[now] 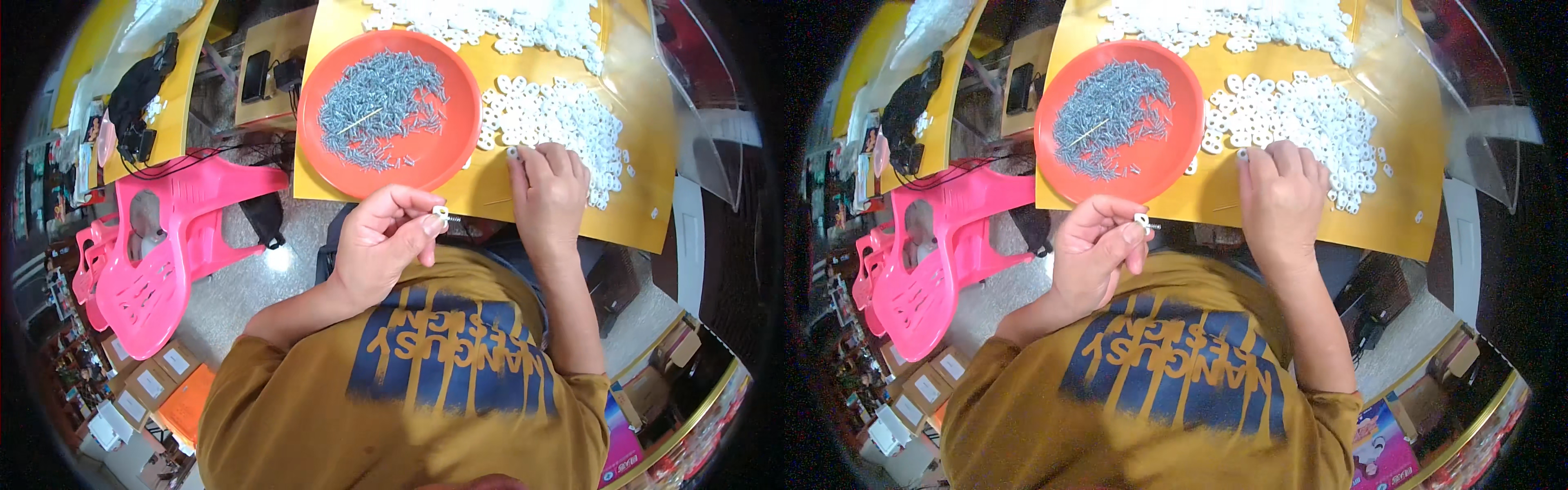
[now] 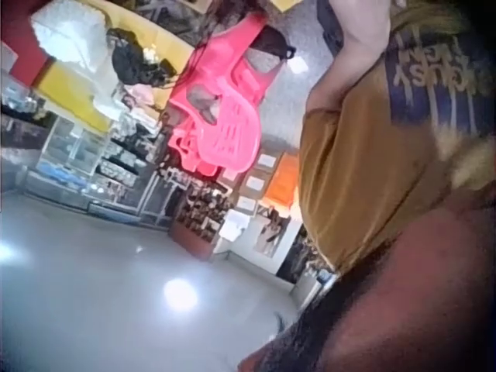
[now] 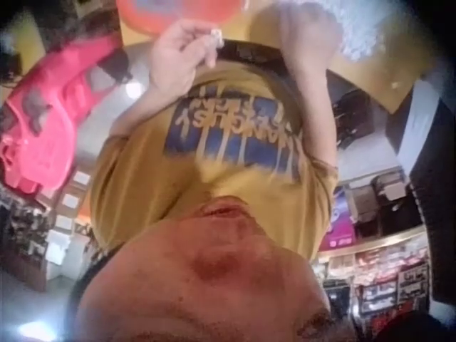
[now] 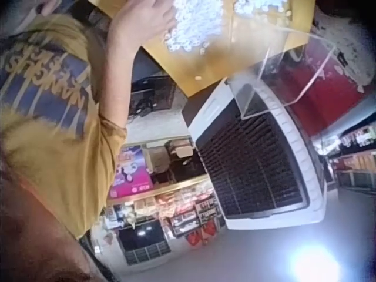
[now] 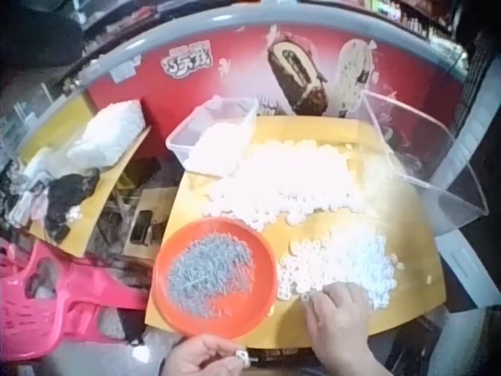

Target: Assembling small plastic parts by manually inserting metal pins into them at a workbench.

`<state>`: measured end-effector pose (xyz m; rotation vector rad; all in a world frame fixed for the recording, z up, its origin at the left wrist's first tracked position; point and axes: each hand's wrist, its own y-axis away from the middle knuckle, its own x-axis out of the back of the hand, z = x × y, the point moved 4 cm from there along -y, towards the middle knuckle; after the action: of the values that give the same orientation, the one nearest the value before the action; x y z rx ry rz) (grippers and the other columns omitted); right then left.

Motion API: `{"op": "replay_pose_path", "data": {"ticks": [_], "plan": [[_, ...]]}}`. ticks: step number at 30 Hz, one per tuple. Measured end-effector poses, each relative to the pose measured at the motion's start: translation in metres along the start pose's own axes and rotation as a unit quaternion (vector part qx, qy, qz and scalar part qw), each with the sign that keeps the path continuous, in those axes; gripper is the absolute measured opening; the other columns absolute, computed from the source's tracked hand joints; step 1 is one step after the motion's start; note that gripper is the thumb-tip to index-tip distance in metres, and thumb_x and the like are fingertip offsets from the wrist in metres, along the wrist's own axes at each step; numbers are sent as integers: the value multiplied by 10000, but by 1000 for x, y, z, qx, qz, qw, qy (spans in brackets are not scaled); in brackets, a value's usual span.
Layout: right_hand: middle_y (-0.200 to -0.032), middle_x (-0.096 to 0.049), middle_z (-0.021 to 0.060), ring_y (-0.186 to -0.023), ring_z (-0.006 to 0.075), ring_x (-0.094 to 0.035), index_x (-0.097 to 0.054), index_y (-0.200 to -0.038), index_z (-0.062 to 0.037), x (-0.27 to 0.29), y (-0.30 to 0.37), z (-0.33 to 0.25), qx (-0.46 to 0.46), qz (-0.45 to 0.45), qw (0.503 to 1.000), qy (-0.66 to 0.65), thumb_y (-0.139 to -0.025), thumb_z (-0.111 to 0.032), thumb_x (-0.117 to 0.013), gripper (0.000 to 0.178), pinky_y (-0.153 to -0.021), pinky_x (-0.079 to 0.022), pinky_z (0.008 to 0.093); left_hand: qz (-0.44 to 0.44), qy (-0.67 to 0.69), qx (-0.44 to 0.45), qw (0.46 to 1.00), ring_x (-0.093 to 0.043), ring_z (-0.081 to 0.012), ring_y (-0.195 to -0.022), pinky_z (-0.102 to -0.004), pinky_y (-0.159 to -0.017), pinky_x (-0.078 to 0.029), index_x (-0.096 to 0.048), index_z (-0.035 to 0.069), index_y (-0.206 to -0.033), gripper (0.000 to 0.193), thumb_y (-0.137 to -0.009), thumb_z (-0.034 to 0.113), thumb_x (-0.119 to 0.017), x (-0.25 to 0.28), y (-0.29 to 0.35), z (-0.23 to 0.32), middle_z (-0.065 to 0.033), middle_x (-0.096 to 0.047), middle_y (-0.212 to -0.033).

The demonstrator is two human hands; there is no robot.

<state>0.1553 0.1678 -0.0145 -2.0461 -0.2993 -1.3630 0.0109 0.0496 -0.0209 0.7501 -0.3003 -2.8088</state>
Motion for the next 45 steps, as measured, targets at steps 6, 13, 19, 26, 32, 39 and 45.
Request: {"op": "replay_pose_path", "data": {"ticks": [6, 13, 19, 26, 32, 39, 45], "plan": [[-776, -531, 78, -751, 264, -501, -569, -765, -63, -1, -3, 2, -6, -23, 999, -35, -663, -81, -621, 116, -648, -377, 366, 8, 6, -15, 1000, -503, -71, -573, -187, -538, -413, -498, -9, -950, 135, -818, 17, -506, -1, 6, 2, -68, -557, -790], [-763, -520, 74, -727, 248, -488, -502, -755, -74, -9, 8, -4, 68, 13, 997, -33, -674, -46, -593, 125, -672, -366, 354, 33, 3, -14, 999, -497, -71, -562, -182, -527, -402, -505, -7, -928, 125, -807, 18, -521, -6, 21, 7, -64, -559, -767], [-769, -524, 73, -726, 213, -503, -548, -881, -49, 24, 15, -19, 64, 83, 988, -117, -724, -30, -569, 159, -665, -391, 325, 43, -6, -36, 998, -482, -73, -530, -194, -509, -395, -500, -9, -941, 141, -803, 14, -511, -11, 40, 9, -75, -557, -761], [-781, -484, 34, -689, 103, -427, -495, -1056, 62, 63, 48, -33, -341, -86, 488, -799, -811, -79, -503, 283, -636, -362, 222, -1, -18, -30, 999, -475, -68, -514, -211, -507, -402, -487, -32, -1016, 218, -801, -1, -502, -37, 39, 22, -87, -555, -754], [-795, -514, 46, -684, 106, -439, -472, -1077, 50, 73, 60, -37, -276, -105, 408, -864, -838, -126, -492, 297, -633, -371, 238, -91, 1, -15, 996, -483, -73, -524, -191, -503, -407, -481, -30, -1009, 199, -812, -5, -482, -68, 29, 33, -96, -554, -765], [-804, -530, 63, -691, 116, -473, -473, -1074, 52, 73, 60, -29, -311, -75, 457, -830, -824, -130, -512, 312, -641, -388, 228, -132, -23, -20, 991, -481, -69, -512, -184, -498, -415, -469, -39, -992, 186, -812, 3, -490, -79, 16, 25, -87, -542, -744], [-822, -545, 56, -700, 100, -499, -497, -1025, 35, 66, 58, -19, -318, -55, 525, -788, -789, -95, -562, 277, -631, -409, 204, -108, -3, -8, 994, -480, -70, -503, -182, -473, -408, -472, -43, -979, 174, -809, -8, -479, -79, 8, 22, -108, -554, -762]]}}
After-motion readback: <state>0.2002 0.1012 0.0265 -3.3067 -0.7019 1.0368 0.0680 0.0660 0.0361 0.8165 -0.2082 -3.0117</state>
